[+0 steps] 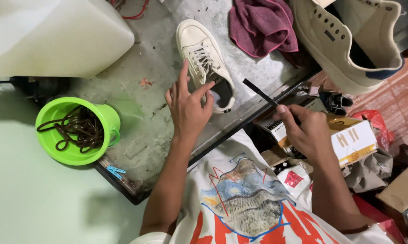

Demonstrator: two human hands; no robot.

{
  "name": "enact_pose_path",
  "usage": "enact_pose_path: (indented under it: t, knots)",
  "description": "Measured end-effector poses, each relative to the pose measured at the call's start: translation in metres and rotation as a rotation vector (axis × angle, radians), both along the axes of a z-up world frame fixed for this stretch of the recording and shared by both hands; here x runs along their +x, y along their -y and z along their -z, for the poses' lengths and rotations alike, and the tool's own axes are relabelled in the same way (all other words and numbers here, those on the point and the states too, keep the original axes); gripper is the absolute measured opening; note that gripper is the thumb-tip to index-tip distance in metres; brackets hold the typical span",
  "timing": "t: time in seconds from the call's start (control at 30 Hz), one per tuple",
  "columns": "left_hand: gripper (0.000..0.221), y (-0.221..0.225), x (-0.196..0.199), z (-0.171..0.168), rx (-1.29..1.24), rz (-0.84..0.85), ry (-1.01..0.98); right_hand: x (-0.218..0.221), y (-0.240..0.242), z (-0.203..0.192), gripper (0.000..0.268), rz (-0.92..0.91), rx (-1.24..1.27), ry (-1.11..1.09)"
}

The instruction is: Applying glue or cleaning liquid to the sole and edges of a white sneaker using a small brush at a repair bench.

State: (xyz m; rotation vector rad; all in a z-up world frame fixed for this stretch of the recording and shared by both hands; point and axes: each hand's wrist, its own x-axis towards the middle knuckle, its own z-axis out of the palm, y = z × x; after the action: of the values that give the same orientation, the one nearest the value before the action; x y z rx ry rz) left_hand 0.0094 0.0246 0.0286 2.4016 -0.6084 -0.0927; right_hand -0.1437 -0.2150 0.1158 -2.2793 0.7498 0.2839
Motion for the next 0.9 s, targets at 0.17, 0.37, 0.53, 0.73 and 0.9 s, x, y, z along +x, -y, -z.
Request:
enact_pose_path:
  t: [0.17,0.37,0.53,0.73,0.9]
  knots:
    - [0.015,0.018,0.033,-0.014,0.210,0.188,0.029,0.022,-0.003,0.056,0.040,0.057,0.162,-0.071]
    - [0.040,0.032,0.058,-0.005,0.437,0.280,0.032,0.079,-0.039,0.112,0.055,0.041,0.427,-0.034]
    - [0.058,0.029,0.077,0.029,0.498,0.287,-0.042,0.112,-0.006,0.120,0.041,-0.034,0.487,0.027]
    - [0.065,0.093,0.052,-0.041,0.431,0.080,-0.171,0.130,0.069,0.099,0.044,-0.252,0.351,-0.103]
    - [0.049,0.118,0.019,-0.050,0.327,-0.030,-0.132,0.103,0.099,0.147,0.040,-0.142,0.528,0.054]
